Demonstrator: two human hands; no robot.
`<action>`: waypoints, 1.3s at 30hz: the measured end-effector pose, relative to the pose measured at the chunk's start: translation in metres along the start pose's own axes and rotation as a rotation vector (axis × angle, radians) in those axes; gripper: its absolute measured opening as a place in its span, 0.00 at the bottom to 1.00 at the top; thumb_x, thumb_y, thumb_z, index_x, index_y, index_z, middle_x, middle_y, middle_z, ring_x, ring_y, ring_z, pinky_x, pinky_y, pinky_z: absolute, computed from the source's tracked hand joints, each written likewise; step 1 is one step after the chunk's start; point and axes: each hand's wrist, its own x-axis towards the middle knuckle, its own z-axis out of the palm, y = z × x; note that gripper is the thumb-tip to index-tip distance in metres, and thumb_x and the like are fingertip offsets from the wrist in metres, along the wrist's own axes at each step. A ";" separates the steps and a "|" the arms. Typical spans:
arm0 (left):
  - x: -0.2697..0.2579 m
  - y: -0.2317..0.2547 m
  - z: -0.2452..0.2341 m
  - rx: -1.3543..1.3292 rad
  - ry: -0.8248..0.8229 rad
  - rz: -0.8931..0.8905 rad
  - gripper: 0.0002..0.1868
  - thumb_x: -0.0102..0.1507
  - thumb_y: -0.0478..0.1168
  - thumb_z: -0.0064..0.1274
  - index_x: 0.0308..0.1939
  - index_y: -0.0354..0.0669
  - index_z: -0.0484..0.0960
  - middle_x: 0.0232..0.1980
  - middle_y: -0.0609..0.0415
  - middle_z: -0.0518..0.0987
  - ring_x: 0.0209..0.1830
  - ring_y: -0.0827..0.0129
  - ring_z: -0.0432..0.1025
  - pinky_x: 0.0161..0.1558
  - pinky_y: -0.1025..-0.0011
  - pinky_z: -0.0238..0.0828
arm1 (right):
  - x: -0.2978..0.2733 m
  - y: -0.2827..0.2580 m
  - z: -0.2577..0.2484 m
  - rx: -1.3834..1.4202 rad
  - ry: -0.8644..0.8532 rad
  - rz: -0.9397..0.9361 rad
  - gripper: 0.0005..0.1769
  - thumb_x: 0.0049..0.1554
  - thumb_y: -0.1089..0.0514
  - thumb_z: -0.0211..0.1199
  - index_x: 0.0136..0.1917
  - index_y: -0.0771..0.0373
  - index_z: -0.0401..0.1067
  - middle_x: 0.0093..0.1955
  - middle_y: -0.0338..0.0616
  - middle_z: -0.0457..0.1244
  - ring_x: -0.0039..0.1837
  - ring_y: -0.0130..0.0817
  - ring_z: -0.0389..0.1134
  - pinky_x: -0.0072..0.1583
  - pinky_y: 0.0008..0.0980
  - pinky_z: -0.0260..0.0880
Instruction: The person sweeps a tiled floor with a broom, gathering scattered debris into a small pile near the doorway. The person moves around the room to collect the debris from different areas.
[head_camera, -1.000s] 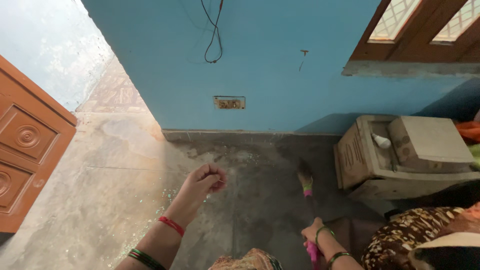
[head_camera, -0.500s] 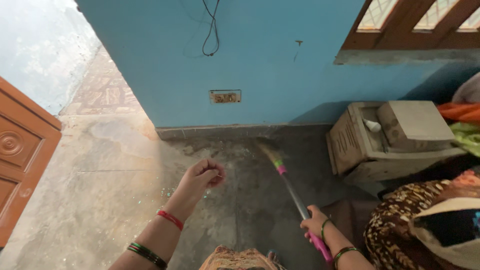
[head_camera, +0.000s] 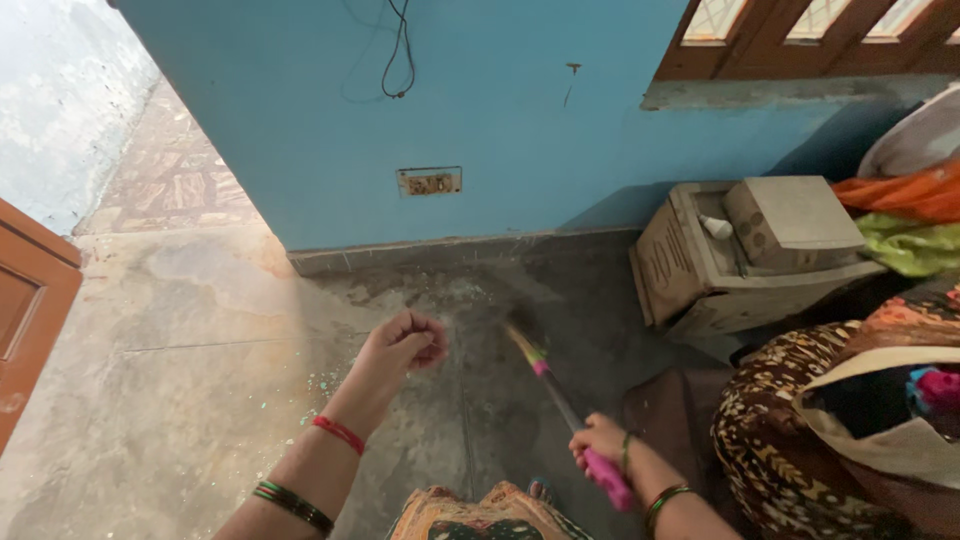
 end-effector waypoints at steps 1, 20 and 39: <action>0.000 0.000 0.000 0.004 -0.007 -0.004 0.08 0.67 0.32 0.45 0.44 0.35 0.80 0.41 0.54 0.81 0.41 0.69 0.77 0.48 0.70 0.77 | -0.006 -0.001 -0.006 0.063 -0.014 -0.015 0.23 0.53 0.68 0.64 0.59 0.65 0.59 0.38 0.56 0.65 0.33 0.40 0.67 0.33 0.40 0.70; -0.030 0.002 -0.019 0.024 0.044 -0.022 0.08 0.66 0.32 0.45 0.44 0.37 0.80 0.41 0.55 0.81 0.42 0.70 0.77 0.49 0.70 0.76 | -0.062 -0.061 0.145 0.770 -0.284 0.012 0.08 0.56 0.65 0.60 0.44 0.69 0.62 0.38 0.48 0.61 0.35 0.35 0.66 0.38 0.30 0.73; -0.044 0.010 -0.036 0.056 0.170 -0.053 0.09 0.66 0.32 0.44 0.43 0.36 0.81 0.41 0.54 0.82 0.40 0.69 0.77 0.49 0.69 0.77 | -0.018 -0.055 0.074 -0.170 0.131 -0.035 0.27 0.50 0.73 0.63 0.60 0.72 0.56 0.32 0.58 0.65 0.29 0.44 0.69 0.29 0.41 0.71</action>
